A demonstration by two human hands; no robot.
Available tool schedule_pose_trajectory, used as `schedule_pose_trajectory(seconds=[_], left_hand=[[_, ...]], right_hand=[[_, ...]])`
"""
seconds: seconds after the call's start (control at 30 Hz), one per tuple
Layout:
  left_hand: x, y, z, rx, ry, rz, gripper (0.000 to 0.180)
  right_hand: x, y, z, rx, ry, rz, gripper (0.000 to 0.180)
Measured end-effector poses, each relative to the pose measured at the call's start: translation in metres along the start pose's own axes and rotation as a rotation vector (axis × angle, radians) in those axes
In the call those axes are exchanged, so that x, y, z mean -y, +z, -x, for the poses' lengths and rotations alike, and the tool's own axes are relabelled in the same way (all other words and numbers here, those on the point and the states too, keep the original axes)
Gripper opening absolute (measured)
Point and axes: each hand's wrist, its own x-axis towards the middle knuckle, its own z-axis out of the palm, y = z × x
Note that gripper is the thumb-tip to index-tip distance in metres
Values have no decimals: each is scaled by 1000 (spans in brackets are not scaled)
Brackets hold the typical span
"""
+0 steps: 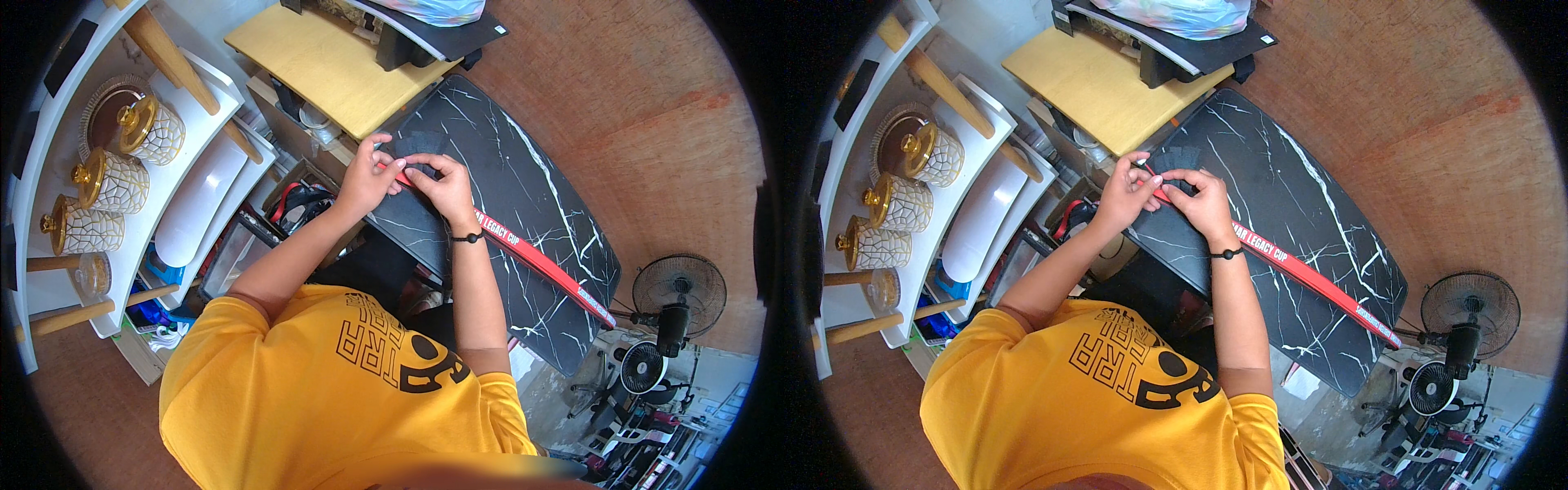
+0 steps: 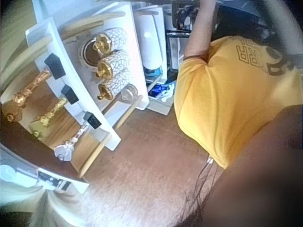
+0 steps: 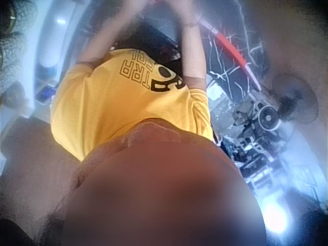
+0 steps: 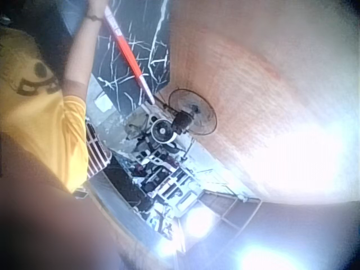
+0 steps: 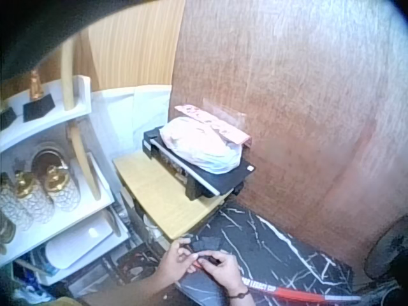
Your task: The person applies a red grip tape to the handle of a table tennis racket, smoothing it along the length. Then the person places a rectangular racket frame with pink and white strings onto the table and adjusts the strings.
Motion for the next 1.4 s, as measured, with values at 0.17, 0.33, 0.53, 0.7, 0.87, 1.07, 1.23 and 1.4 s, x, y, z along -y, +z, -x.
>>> schedule_pose_trajectory(seconds=[0.17,0.33,0.53,0.7,0.87,1.07,1.23,1.4], left_hand=[[1,-1,-1,4,-11,-1,51],[2,-1,-1,3,-12,-4,50],[0,-3,-2,27,-18,6,49],[-11,-11,-3,95,-82,0,49],[-30,-24,1,107,388,-566,49],[-44,-38,-2,250,539,-852,50],[-38,-40,-7,255,509,-818,42],[-32,-39,-9,214,572,-835,41]], right_hand=[[2,0,1,-24,-2,-48,18],[-2,5,-1,-62,-49,-141,18],[-1,-1,0,43,-37,-15,23],[1,4,-1,-5,-72,-74,40],[2,3,1,-24,-120,-131,51],[-5,6,-1,19,-242,-65,39],[-8,7,0,19,-165,-8,23],[-3,6,0,20,-150,48,24]])
